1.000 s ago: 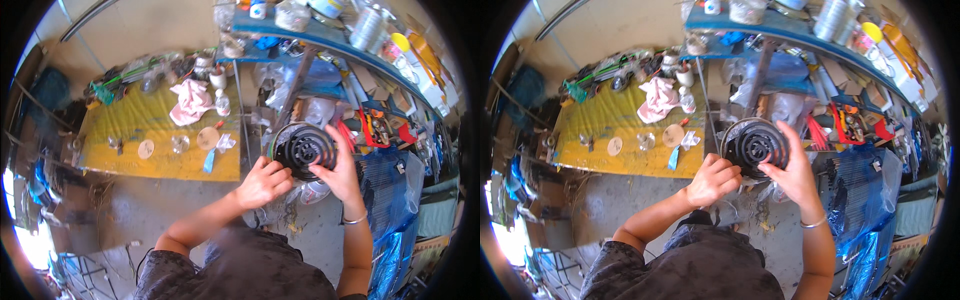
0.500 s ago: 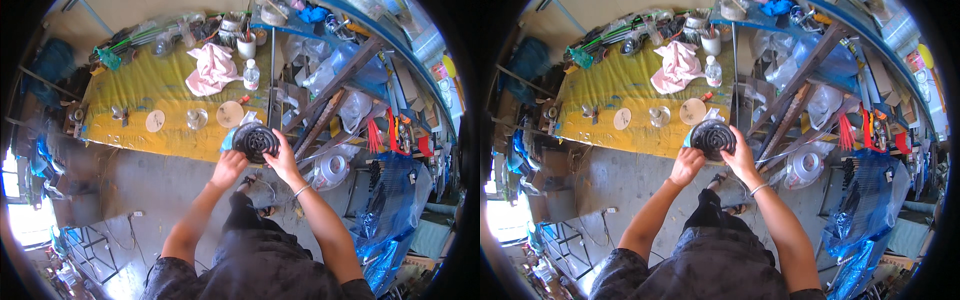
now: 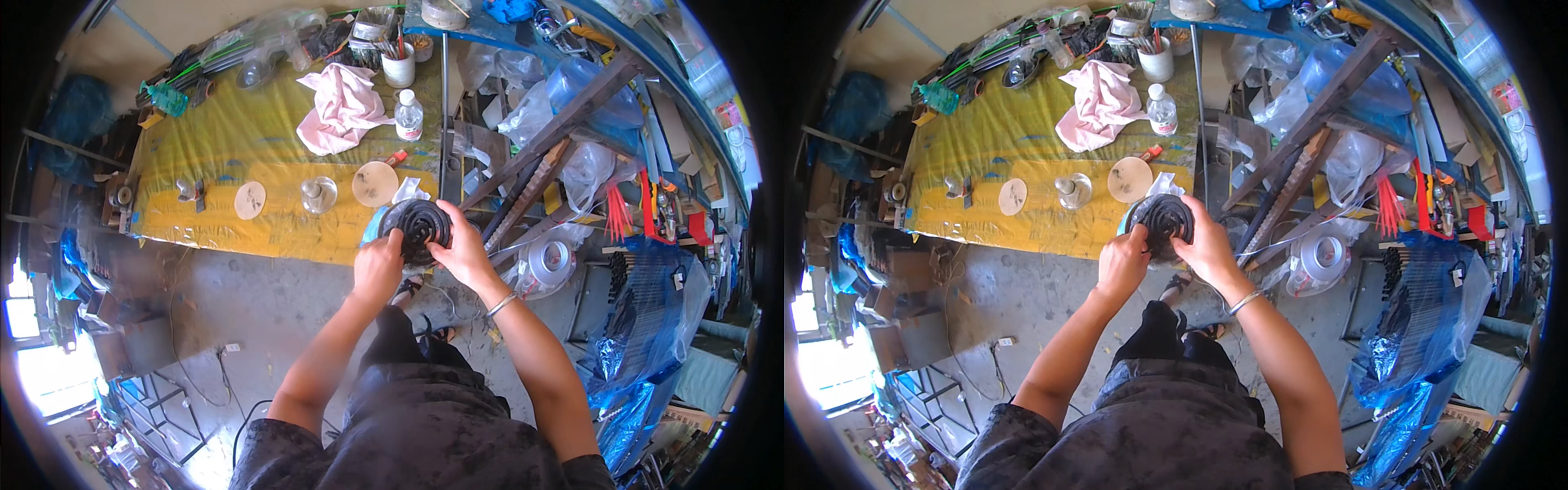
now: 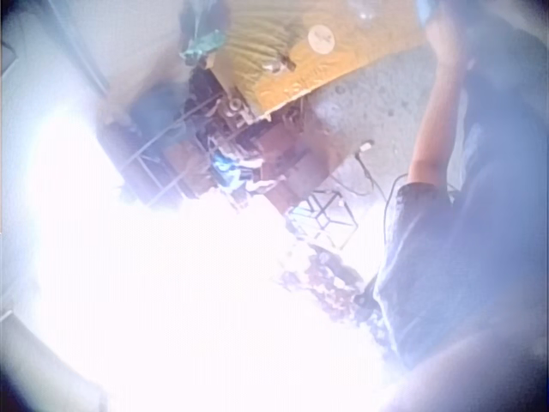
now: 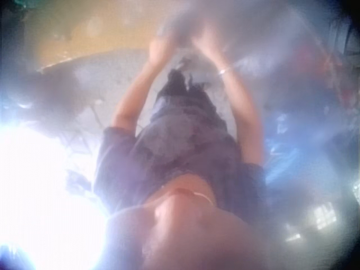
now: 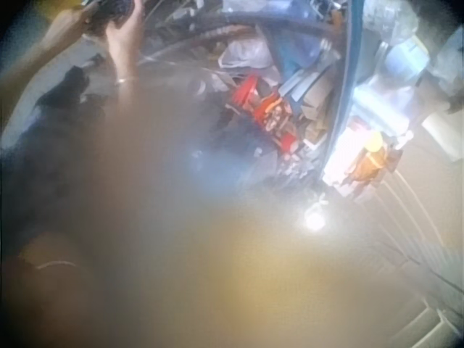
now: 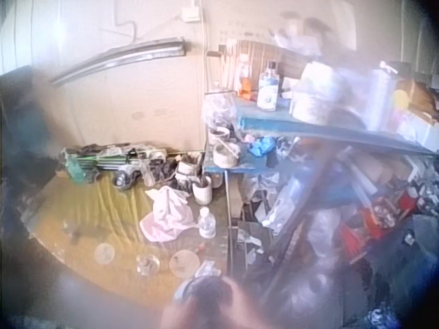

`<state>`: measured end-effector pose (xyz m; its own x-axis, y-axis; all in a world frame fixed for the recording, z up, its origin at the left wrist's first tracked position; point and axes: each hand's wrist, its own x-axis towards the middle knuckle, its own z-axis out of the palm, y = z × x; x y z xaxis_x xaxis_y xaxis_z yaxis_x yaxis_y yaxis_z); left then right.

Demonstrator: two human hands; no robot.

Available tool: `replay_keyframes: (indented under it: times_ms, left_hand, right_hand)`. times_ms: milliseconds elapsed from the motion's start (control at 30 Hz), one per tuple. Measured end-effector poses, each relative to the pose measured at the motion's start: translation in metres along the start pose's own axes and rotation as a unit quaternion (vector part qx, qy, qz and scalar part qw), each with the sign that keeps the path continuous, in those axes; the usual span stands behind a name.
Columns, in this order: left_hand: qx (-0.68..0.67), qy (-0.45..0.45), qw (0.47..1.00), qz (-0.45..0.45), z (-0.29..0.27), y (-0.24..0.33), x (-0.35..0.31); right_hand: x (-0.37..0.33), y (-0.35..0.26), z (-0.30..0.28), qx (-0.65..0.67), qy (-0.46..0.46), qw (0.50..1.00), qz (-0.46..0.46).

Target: The person places a mosquito coil into a decorative burner base, uses a lighter to ignite the end of the coil, and then covers it with the burner lid.

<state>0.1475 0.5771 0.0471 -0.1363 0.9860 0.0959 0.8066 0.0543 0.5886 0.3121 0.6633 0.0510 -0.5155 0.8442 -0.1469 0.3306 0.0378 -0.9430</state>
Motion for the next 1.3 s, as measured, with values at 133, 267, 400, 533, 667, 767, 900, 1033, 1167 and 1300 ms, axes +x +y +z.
replay_keyframes:
  times_ms: [133,267,400,533,667,767,900,1033,1167,1300]
  left_hand:
    - [-0.01,0.027,0.999,-0.02,0.01,-0.005,0.002]
    - [-0.015,0.089,0.996,-0.014,0.011,-0.004,0.001]
    - [-0.031,0.12,0.992,-0.018,0.015,-0.006,-0.003]
    - [-0.044,0.082,0.995,-0.047,0.009,-0.006,-0.005]
    - [-0.037,0.047,0.996,0.069,-0.013,0.001,-0.017]
    - [0.0,-0.013,0.996,0.083,-0.015,-0.005,-0.031]
    - [-0.028,0.07,0.993,0.087,0.021,-0.033,-0.034]
    - [-0.012,0.055,0.979,0.196,0.0,-0.013,-0.024]
    - [0.003,0.034,0.962,0.269,-0.049,0.039,-0.016]
    - [-0.009,0.03,0.942,0.335,-0.118,0.123,0.018]
  right_hand:
    - [0.005,-0.017,-0.005,-0.033,-0.038,0.998,0.033]
    - [0.012,-0.022,-0.013,-0.05,-0.066,0.996,0.042]
    - [0.014,-0.037,-0.027,-0.033,-0.13,0.985,0.109]
    - [0.019,-0.031,-0.05,0.008,-0.203,0.969,0.138]
    - [0.0,-0.028,-0.091,0.065,-0.179,0.971,0.144]
    - [-0.034,-0.02,-0.123,0.158,-0.122,0.97,0.138]
    - [-0.087,0.0,-0.15,0.218,-0.017,0.97,0.106]
    - [-0.147,0.018,-0.175,0.247,0.08,0.96,0.102]
    - [-0.193,0.033,-0.185,0.273,0.17,0.941,0.104]
    - [-0.227,0.03,-0.189,0.318,0.232,0.916,0.082]
